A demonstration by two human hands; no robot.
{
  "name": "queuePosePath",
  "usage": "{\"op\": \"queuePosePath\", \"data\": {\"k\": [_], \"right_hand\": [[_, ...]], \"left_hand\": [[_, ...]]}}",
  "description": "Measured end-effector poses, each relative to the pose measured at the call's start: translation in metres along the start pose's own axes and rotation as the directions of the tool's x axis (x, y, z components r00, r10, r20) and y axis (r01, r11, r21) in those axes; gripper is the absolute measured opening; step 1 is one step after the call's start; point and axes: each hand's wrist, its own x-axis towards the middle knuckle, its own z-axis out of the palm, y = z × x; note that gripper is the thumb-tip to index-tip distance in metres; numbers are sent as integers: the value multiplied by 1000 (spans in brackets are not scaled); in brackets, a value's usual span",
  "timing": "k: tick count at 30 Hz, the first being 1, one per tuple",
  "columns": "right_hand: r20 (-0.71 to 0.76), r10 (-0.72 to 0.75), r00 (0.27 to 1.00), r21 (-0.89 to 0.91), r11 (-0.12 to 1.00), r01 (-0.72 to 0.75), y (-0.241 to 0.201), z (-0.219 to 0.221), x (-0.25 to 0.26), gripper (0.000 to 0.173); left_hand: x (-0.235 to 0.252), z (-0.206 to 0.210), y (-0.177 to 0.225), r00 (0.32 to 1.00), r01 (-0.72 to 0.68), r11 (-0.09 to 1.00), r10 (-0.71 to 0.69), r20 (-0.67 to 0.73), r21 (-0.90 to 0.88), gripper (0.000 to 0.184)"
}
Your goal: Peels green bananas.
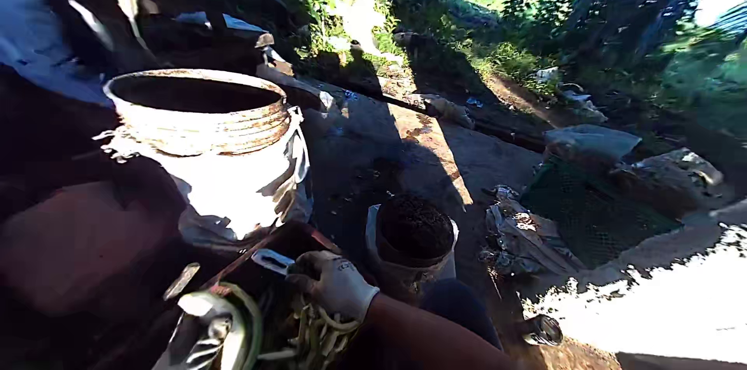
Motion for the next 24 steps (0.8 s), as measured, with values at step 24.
{"op": "queuePosePath", "data": {"k": [24], "right_hand": [[-13, -457, 889, 13, 889, 457, -4, 28, -10, 40]], "left_hand": [[-17, 17, 17, 979, 205, 900, -189, 79, -385, 45]]}}
